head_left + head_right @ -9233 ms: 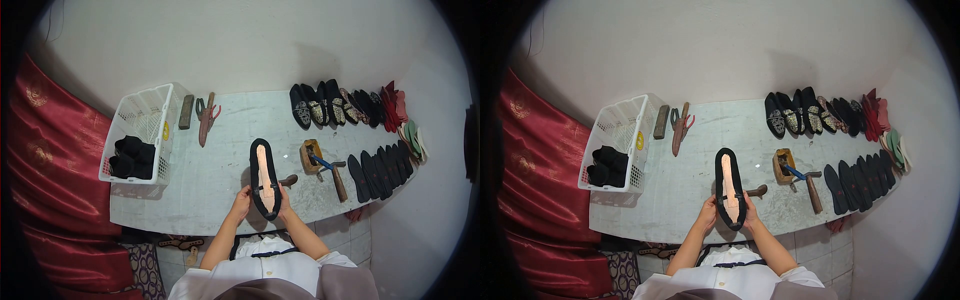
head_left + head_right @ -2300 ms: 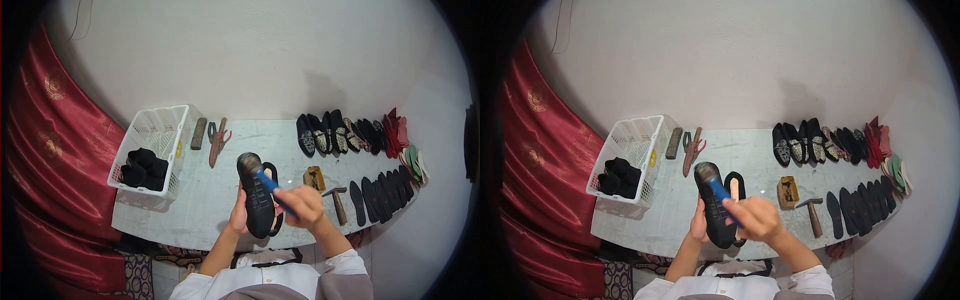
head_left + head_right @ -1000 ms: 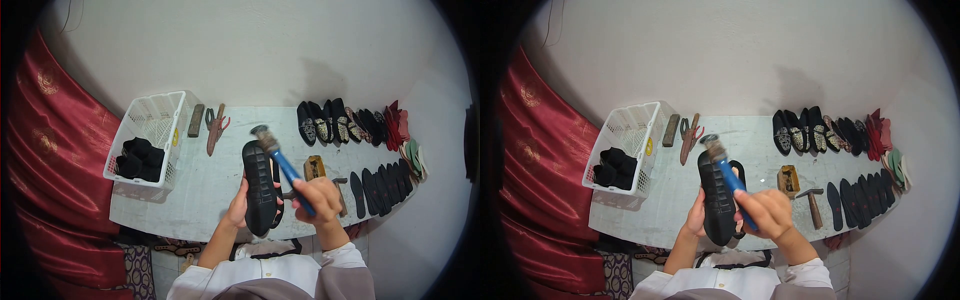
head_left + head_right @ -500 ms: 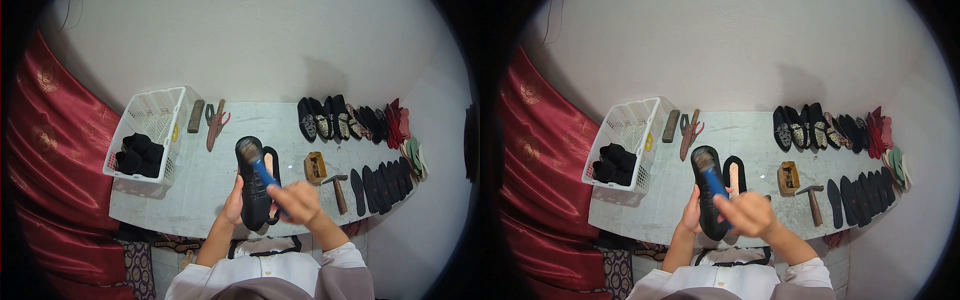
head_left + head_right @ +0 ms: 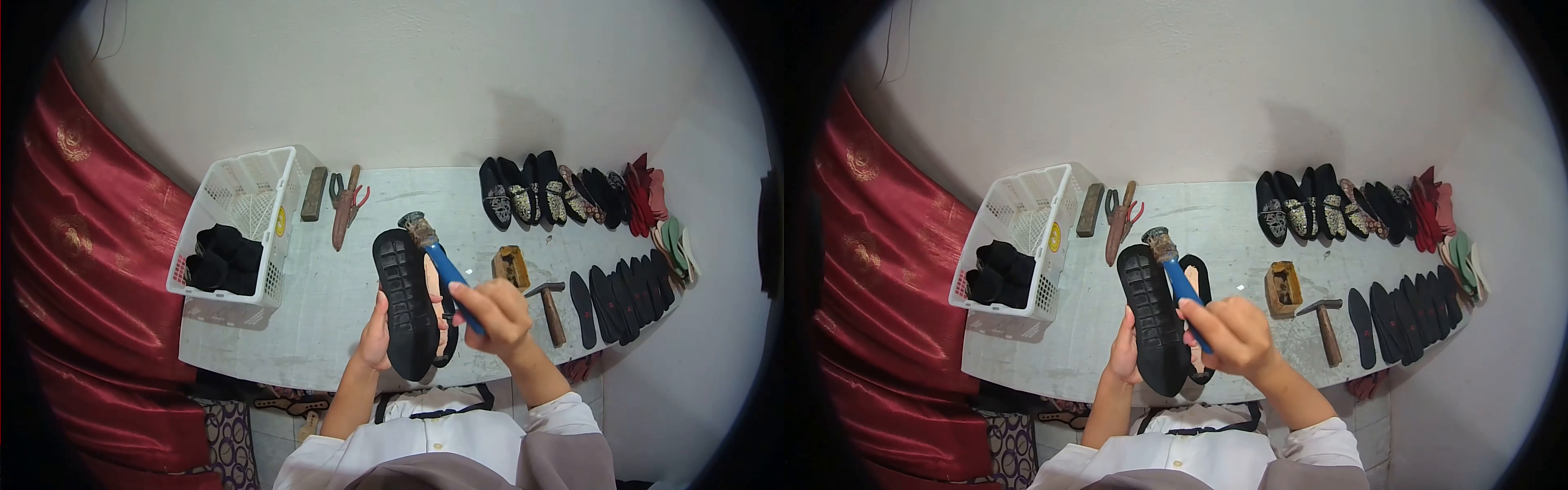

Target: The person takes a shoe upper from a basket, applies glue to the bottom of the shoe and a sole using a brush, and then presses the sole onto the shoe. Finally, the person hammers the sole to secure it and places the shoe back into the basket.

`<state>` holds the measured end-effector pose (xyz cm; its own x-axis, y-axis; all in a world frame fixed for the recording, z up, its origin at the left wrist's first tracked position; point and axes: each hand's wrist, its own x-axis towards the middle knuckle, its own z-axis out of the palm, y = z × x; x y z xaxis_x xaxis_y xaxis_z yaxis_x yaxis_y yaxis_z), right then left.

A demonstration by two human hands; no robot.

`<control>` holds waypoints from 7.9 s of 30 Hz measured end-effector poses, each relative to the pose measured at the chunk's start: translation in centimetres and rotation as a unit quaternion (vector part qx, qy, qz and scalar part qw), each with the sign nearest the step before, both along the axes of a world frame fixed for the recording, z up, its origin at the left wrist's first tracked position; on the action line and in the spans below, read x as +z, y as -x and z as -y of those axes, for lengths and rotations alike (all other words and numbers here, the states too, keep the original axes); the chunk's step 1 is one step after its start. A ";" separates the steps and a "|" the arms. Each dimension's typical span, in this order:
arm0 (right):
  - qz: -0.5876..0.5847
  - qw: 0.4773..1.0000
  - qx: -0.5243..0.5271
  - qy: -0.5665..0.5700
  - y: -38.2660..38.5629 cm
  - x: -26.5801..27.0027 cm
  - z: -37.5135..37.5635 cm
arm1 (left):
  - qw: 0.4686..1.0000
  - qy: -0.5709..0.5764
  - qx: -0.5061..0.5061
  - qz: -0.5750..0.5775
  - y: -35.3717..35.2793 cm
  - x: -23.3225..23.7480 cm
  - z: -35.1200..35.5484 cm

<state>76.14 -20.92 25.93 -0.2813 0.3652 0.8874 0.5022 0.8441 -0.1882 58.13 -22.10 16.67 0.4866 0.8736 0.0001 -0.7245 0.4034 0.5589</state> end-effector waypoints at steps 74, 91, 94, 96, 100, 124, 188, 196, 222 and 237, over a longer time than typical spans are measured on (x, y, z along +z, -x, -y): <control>0.025 0.995 0.070 0.063 1.4 0.5 2.0 | 0.993 -0.013 0.117 0.003 2.0 0.1 -1.3; 0.021 0.999 0.022 0.027 2.8 -0.2 2.4 | 0.982 -0.062 0.177 0.022 1.5 2.1 -0.7; 0.027 0.997 0.036 0.068 2.3 0.1 2.9 | 0.982 -0.100 0.161 0.014 2.2 1.3 -0.9; 0.005 0.998 0.046 0.041 2.4 0.5 2.7 | 0.983 -0.129 0.118 0.063 2.3 1.4 -0.8; -0.022 0.998 0.053 -0.007 3.0 1.4 1.8 | 0.979 -0.094 0.109 0.142 2.0 1.9 -0.2; 0.056 0.993 0.065 0.083 3.1 -0.4 2.9 | 0.981 -0.058 0.154 0.099 4.0 0.9 -1.3; 0.068 0.985 0.095 0.129 0.8 -0.6 3.8 | 0.955 -0.005 0.285 0.082 3.6 0.7 -1.7; 0.086 0.985 0.105 0.104 -1.2 -0.2 3.5 | 0.958 -0.006 0.267 0.100 0.6 1.0 -2.3; 0.030 0.982 0.153 0.109 -9.9 -2.1 2.2 | 0.928 -0.054 0.352 0.114 -10.9 2.3 -2.7; 0.033 0.970 0.227 0.085 -11.4 -1.4 2.0 | 0.889 -0.075 0.436 0.116 -12.0 4.0 -1.9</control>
